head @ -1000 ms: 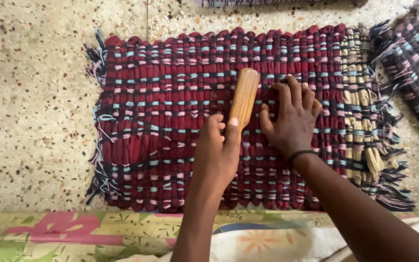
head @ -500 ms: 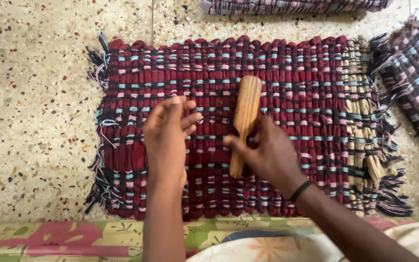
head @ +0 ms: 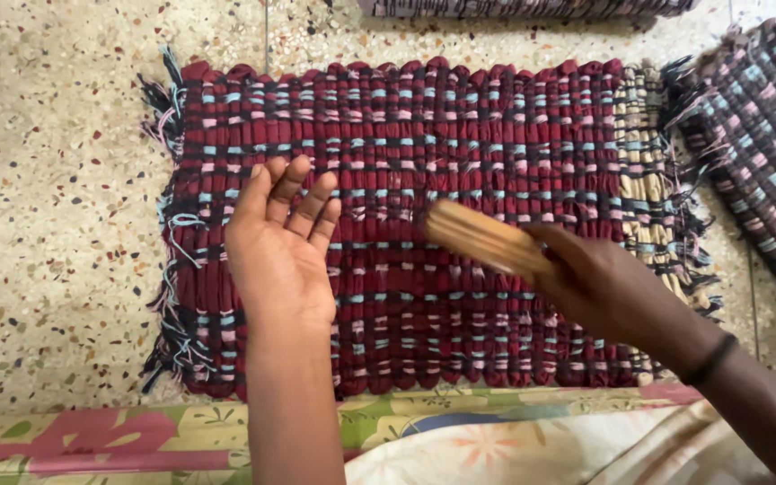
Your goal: The person uses a wooden brush to repeatedly stroke a woven mat placed on the floor. The left hand stabilizes the mat while the right hand moves the brush back and forth across the surface to smooth the fibers.
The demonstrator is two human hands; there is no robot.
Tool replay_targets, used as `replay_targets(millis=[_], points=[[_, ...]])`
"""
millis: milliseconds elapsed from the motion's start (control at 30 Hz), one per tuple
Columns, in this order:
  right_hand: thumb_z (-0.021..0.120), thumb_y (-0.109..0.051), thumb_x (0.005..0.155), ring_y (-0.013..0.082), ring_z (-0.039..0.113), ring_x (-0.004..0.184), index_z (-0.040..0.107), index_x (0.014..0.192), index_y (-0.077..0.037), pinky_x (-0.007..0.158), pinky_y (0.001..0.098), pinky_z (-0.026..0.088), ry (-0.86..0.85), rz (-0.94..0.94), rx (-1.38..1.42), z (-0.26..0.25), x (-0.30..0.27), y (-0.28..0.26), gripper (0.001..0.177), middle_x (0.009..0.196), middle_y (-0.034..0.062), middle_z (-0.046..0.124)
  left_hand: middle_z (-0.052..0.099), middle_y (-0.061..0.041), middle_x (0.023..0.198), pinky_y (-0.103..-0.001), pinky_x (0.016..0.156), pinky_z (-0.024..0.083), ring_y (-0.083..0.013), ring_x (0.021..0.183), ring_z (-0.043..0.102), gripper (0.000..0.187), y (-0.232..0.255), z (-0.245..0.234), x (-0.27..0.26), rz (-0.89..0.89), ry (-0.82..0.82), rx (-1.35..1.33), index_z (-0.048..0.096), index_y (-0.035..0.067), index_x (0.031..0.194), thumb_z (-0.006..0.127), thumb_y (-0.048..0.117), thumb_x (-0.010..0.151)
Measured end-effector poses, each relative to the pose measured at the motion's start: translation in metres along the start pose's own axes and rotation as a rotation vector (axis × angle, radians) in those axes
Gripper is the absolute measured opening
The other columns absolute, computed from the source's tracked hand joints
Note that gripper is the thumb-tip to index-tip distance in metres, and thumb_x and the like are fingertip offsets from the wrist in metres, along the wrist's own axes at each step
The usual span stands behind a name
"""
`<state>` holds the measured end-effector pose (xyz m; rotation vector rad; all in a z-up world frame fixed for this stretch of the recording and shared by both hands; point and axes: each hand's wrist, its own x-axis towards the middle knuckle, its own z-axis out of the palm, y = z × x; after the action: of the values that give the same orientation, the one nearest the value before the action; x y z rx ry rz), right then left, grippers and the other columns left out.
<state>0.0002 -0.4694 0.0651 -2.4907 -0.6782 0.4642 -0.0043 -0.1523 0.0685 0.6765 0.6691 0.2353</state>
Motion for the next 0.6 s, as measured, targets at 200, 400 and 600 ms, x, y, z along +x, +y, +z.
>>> replay_targets(millis=[200,400,600], points=[[0.064,-0.024,0.092,0.0191,0.066,0.042,0.042,0.157,-0.015,0.044,0.0374,0.059,-0.133,0.03,-0.02,-0.001,0.002,0.0,0.068,0.066,0.0104,0.07,0.073,-0.002,0.119,-0.055,0.112,0.025,-0.0227,0.117,0.068,0.031,-0.006,0.009,-0.002,-0.085,0.076,0.237,0.062,0.014,0.111,0.055,0.039,0.095],[0.059,-0.019,0.096,0.0138,0.064,0.045,0.046,0.157,-0.022,0.044,0.0311,0.06,-0.158,-0.132,0.035,0.03,0.032,0.0,0.062,0.068,0.0081,0.075,0.065,-0.001,0.139,-0.063,0.118,0.006,-0.0271,0.135,0.058,0.052,-0.021,0.015,-0.002,-0.188,0.186,0.306,0.057,0.016,0.132,0.053,0.046,0.09],[0.056,-0.014,0.098,0.0112,0.063,0.047,0.045,0.153,-0.02,0.042,0.0303,0.056,0.118,0.113,0.101,0.029,0.039,0.009,0.056,0.096,0.0178,0.075,0.064,-0.005,0.14,-0.062,0.119,0.011,-0.0288,0.137,0.058,0.052,-0.023,0.007,0.0,-0.107,0.09,0.2,0.056,0.011,0.131,0.056,0.045,0.091]])
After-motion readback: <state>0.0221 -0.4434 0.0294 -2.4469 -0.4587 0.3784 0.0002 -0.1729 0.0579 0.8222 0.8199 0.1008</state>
